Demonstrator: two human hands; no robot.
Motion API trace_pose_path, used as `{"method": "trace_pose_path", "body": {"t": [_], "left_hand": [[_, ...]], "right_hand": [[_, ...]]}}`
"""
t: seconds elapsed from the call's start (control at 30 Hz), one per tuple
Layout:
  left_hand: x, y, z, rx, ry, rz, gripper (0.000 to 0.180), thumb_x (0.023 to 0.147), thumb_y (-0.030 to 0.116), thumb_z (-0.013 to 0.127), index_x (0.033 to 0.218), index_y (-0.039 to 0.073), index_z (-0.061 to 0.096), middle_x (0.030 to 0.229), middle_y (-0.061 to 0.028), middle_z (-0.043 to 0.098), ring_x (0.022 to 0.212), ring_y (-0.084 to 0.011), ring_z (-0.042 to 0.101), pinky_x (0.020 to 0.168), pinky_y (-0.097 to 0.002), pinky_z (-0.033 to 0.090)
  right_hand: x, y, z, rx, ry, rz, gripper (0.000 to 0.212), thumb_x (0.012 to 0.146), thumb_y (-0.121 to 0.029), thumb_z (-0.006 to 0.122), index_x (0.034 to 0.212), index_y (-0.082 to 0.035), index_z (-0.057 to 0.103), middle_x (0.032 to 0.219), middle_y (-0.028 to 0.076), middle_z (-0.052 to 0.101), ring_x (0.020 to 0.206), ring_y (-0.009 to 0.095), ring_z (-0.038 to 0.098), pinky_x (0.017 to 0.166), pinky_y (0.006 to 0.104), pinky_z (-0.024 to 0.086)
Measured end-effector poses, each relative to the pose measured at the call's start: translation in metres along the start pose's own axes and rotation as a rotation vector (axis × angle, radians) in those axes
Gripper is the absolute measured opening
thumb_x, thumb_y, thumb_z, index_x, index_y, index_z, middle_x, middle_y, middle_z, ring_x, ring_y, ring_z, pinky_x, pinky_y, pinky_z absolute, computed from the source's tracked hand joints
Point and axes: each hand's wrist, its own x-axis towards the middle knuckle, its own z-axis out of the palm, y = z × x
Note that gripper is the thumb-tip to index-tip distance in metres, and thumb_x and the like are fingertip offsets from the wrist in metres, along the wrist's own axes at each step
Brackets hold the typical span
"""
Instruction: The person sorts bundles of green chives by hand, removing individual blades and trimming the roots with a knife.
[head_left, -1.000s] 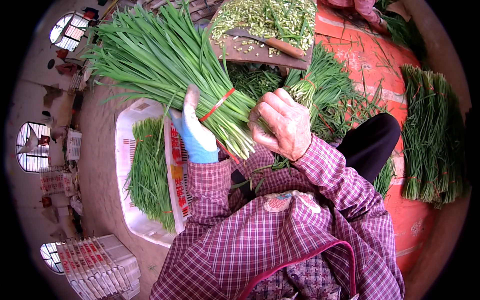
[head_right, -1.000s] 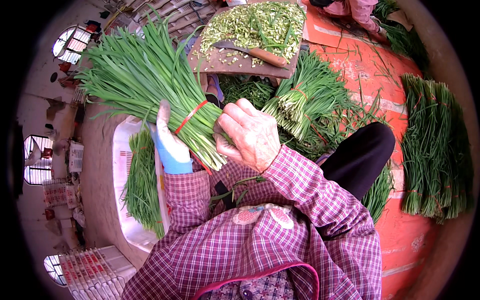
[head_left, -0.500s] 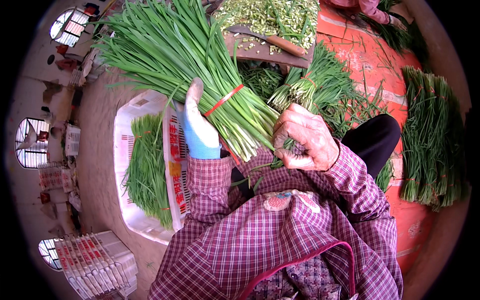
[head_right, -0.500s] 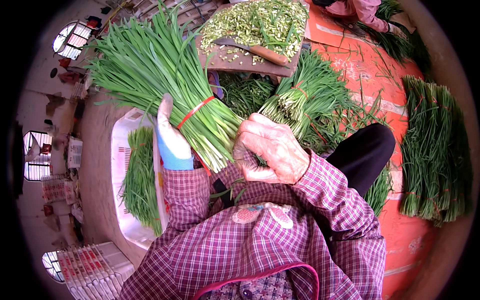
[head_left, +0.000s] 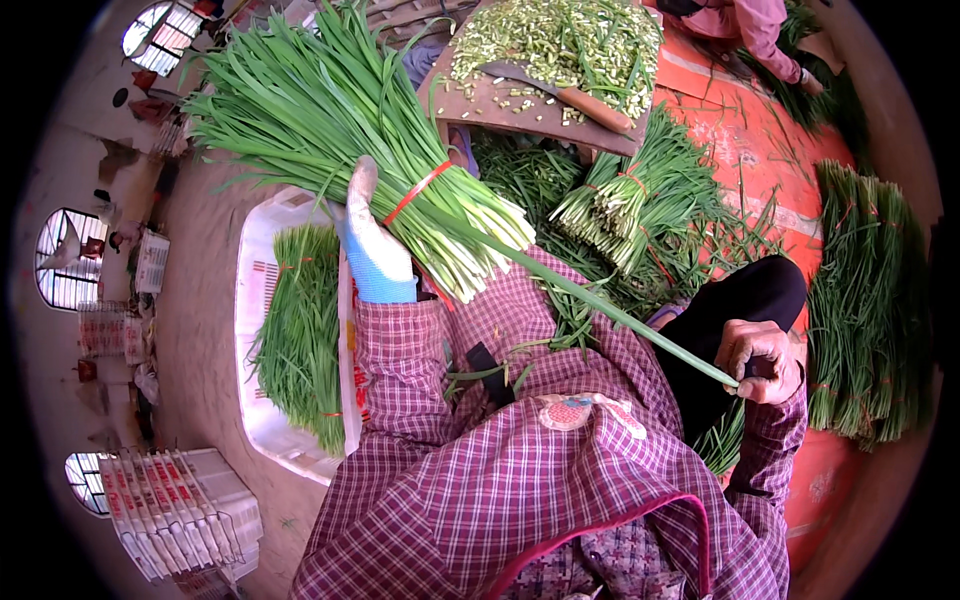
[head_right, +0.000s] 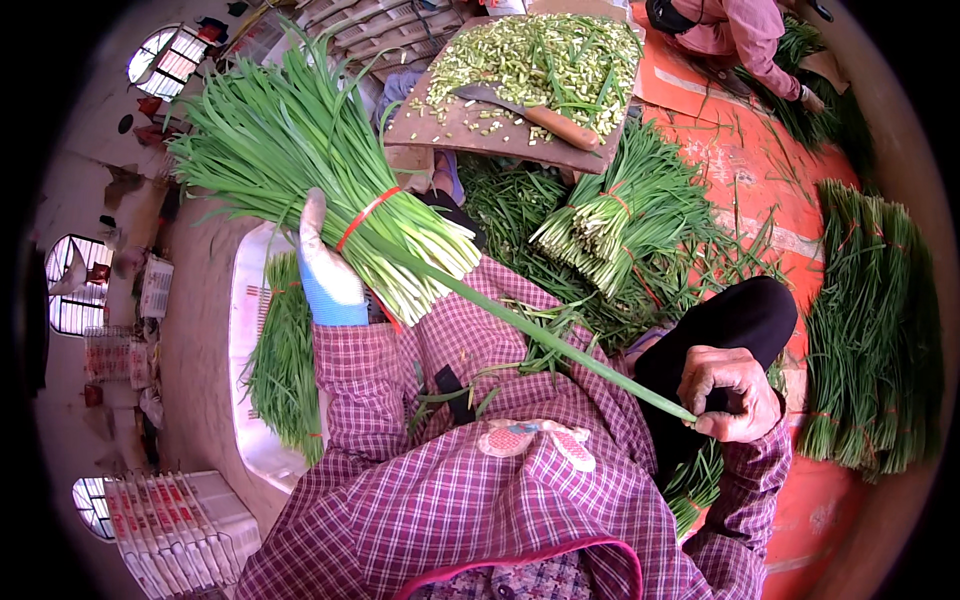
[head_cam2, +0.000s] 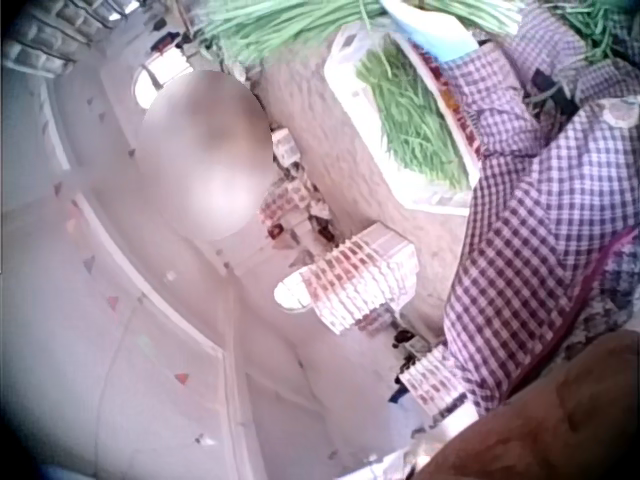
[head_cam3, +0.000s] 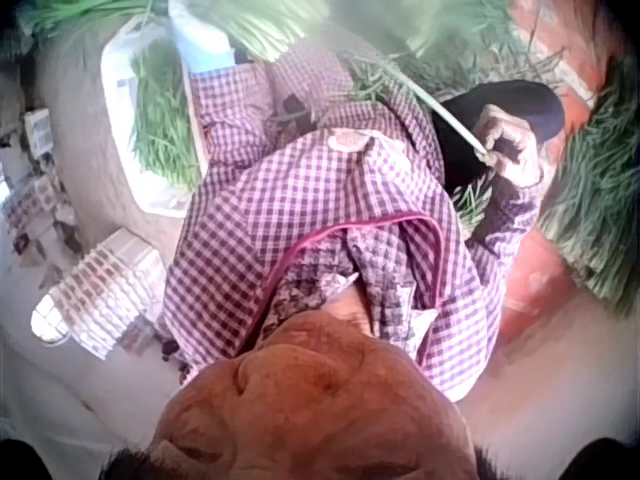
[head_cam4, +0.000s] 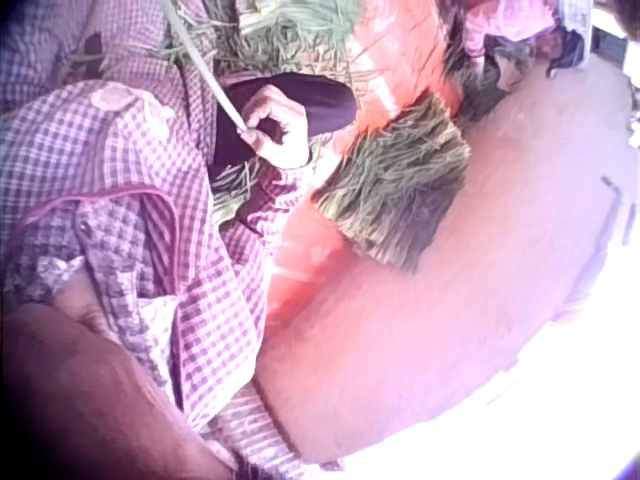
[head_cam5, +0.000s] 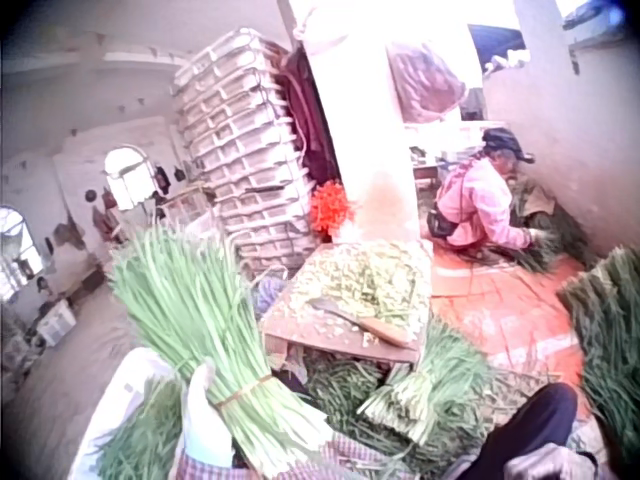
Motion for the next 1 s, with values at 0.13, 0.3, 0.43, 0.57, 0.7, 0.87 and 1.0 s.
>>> {"method": "trace_pose_path", "body": {"t": [0.13,0.3,0.43,0.57,0.7,0.87,1.0], "left_hand": [[0.016,-0.012,-0.028,0.066,0.043,0.136,0.076,0.096,0.055,0.039,0.142,-0.005,0.034,0.145,-0.0219,0.037,0.132,-0.0302,0.041,0.109,-0.0438,0.037],[0.025,0.005,-0.022,-0.135,0.183,0.130,0.052,0.092,0.025,0.056,0.131,-0.007,0.043,0.128,-0.0202,0.053,0.121,-0.0257,0.053,0.104,-0.0392,0.044],[0.023,0.003,-0.022,-0.171,0.137,0.211,0.052,0.090,0.020,0.060,0.132,-0.005,0.041,0.128,-0.0185,0.053,0.116,-0.0252,0.055,0.100,-0.0389,0.047],[0.012,0.026,0.005,-0.311,0.233,0.052,0.050,0.087,0.010,0.063,0.131,-0.003,0.043,0.128,-0.0156,0.053,0.113,-0.0245,0.057,0.095,-0.0372,0.051],[0.006,0.035,0.022,-0.414,0.105,0.012,0.049,0.087,0.007,0.063,0.132,-0.002,0.043,0.126,-0.0145,0.054,0.112,-0.0233,0.058,0.095,-0.0360,0.051],[0.003,0.030,0.022,-0.322,0.159,0.036,0.050,0.089,0.009,0.061,0.133,-0.003,0.040,0.128,-0.0157,0.053,0.113,-0.0239,0.057,0.098,-0.0361,0.050],[0.006,0.021,0.017,-0.360,0.145,0.012,0.050,0.088,0.008,0.061,0.133,-0.003,0.040,0.128,-0.0163,0.053,0.114,-0.0238,0.057,0.098,-0.0371,0.050]], "right_hand": [[-0.019,0.010,-0.013,-0.490,0.239,0.463,0.015,0.064,-0.013,0.066,0.069,-0.002,0.057,0.067,0.011,0.057,0.066,0.027,0.057,0.060,0.0350,0.044],[-0.021,0.023,-0.018,-0.953,0.401,0.546,0.015,0.066,-0.014,0.065,0.071,-0.001,0.059,0.069,0.012,0.058,0.066,0.031,0.059,0.060,0.0381,0.046],[0.028,0.004,0.007,-1.049,0.447,0.450,0.019,0.076,-0.020,0.072,0.087,-0.006,0.065,0.079,0.008,0.062,0.078,0.029,0.063,0.066,0.0394,0.050],[0.127,-0.023,0.074,-0.758,0.365,0.022,0.013,0.081,-0.013,0.068,0.092,-0.009,0.064,0.080,0.007,0.058,0.076,0.027,0.062,0.065,0.0375,0.050],[0.183,-0.017,0.125,-0.870,0.416,-0.233,0.014,0.077,-0.015,0.068,0.088,-0.010,0.062,0.079,0.004,0.052,0.077,0.022,0.061,0.060,0.0349,0.051],[0.200,0.012,0.135,-1.024,0.584,-0.232,0.016,0.072,-0.014,0.067,0.086,-0.009,0.061,0.078,0.004,0.053,0.075,0.020,0.060,0.059,0.0331,0.051],[0.201,0.014,0.133,-1.030,0.633,-0.207,0.016,0.074,-0.016,0.073,0.086,-0.013,0.065,0.074,0.001,0.053,0.069,0.018,0.058,0.057,0.0322,0.049]]}}
